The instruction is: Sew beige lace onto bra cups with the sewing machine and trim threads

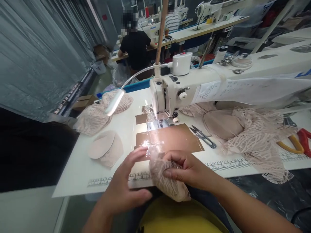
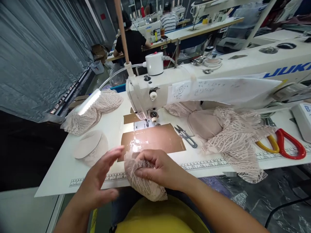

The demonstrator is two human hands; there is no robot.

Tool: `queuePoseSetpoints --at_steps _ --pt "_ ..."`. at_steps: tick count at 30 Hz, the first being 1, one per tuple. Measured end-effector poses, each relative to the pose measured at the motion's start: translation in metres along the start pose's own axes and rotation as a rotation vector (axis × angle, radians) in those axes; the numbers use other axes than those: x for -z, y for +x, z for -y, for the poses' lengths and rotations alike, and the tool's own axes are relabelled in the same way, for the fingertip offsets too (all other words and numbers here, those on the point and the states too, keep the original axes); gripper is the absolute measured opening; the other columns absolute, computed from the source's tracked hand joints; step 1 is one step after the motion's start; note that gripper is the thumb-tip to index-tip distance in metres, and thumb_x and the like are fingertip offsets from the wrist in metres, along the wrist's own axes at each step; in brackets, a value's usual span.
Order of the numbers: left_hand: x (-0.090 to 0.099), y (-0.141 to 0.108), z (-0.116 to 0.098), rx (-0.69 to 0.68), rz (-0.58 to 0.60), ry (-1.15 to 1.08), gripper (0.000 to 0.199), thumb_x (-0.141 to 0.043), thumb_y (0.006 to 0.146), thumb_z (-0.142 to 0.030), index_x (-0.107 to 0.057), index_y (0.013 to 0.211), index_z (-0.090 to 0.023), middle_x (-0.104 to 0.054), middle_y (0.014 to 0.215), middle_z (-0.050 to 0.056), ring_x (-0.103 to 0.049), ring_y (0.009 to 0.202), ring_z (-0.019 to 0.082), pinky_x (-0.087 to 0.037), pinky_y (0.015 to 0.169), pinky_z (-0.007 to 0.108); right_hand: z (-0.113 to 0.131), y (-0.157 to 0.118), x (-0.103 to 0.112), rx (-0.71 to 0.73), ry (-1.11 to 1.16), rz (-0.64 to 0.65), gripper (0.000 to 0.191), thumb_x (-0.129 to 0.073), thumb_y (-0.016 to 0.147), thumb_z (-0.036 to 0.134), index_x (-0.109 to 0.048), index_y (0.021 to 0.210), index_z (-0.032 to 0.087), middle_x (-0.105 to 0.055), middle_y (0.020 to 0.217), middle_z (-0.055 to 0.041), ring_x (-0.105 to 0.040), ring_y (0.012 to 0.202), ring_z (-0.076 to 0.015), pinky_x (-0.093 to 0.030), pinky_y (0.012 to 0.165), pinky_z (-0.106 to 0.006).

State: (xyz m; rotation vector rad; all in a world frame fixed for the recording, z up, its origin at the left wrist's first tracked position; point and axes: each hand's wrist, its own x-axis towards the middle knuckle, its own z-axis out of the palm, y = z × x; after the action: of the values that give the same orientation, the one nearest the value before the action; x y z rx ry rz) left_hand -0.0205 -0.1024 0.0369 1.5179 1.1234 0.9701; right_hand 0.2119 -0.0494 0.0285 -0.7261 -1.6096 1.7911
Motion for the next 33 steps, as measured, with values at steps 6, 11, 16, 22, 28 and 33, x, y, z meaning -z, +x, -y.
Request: queuePoseSetpoints --at_steps 6,11,16,22,28,33 --pt "-0.016 0.023 -0.003 0.136 0.220 -0.018 0.026 -0.067 0.077 -0.027 -0.061 0.101 -0.018 -0.060 0.089 0.003 -0.055 0.078 0.016 -0.044 0.068 0.024 -0.001 0.004 -0.016 0.103 -0.364 -0.084 0.018 -0.056 0.087 0.029 -0.063 0.074 0.019 -0.064 0.078 -0.0018 -0.058 0.072 -0.0150 -0.044 0.066 -0.026" --pt "-0.017 0.023 0.003 0.134 0.239 -0.009 0.023 -0.066 0.078 -0.031 -0.061 0.093 -0.014 -0.058 0.085 0.003 -0.052 0.075 0.015 -0.041 0.064 0.024 -0.005 0.007 -0.014 0.180 -0.408 -0.233 0.018 -0.058 0.084 0.026 -0.059 0.067 0.019 -0.066 0.078 -0.0025 -0.061 0.073 -0.0161 -0.045 0.065 -0.027" --pt "-0.012 0.030 -0.002 0.112 0.235 -0.054 0.022 -0.063 0.081 -0.031 -0.062 0.093 -0.013 -0.061 0.086 0.005 -0.055 0.078 0.017 -0.043 0.070 0.027 -0.002 0.011 -0.016 0.135 -0.410 -0.299 0.020 -0.061 0.079 0.024 -0.055 0.061 0.019 -0.064 0.068 -0.0013 -0.058 0.064 -0.0148 -0.043 0.058 -0.026" --pt "-0.014 0.042 -0.002 0.108 0.191 -0.042 0.022 -0.055 0.087 -0.031 -0.065 0.082 -0.012 -0.060 0.075 0.003 -0.052 0.070 0.014 -0.041 0.063 0.023 -0.004 0.015 -0.012 0.059 -0.428 -0.328 0.022 -0.063 0.077 0.028 -0.054 0.059 0.019 -0.060 0.060 -0.0001 -0.053 0.057 -0.0132 -0.040 0.052 -0.025" --pt "-0.012 0.050 0.006 0.138 0.211 -0.056 0.025 -0.058 0.085 -0.036 -0.064 0.083 -0.012 -0.057 0.073 0.004 -0.049 0.068 0.013 -0.040 0.062 0.023 -0.002 0.020 -0.001 -0.033 -0.279 -0.236 0.013 -0.064 0.077 0.029 -0.065 0.082 0.017 -0.063 0.075 -0.0021 -0.054 0.064 -0.0129 -0.042 0.055 -0.024" --pt "-0.006 0.056 0.011 0.251 0.334 -0.269 0.027 -0.060 0.083 -0.039 -0.062 0.087 -0.013 -0.053 0.074 0.003 -0.047 0.068 0.012 -0.038 0.062 0.023 -0.003 0.024 0.005 -0.066 -0.179 -0.187 0.016 -0.064 0.078 0.032 -0.065 0.075 0.016 -0.056 0.064 0.0008 -0.045 0.057 -0.0100 -0.035 0.050 -0.022"
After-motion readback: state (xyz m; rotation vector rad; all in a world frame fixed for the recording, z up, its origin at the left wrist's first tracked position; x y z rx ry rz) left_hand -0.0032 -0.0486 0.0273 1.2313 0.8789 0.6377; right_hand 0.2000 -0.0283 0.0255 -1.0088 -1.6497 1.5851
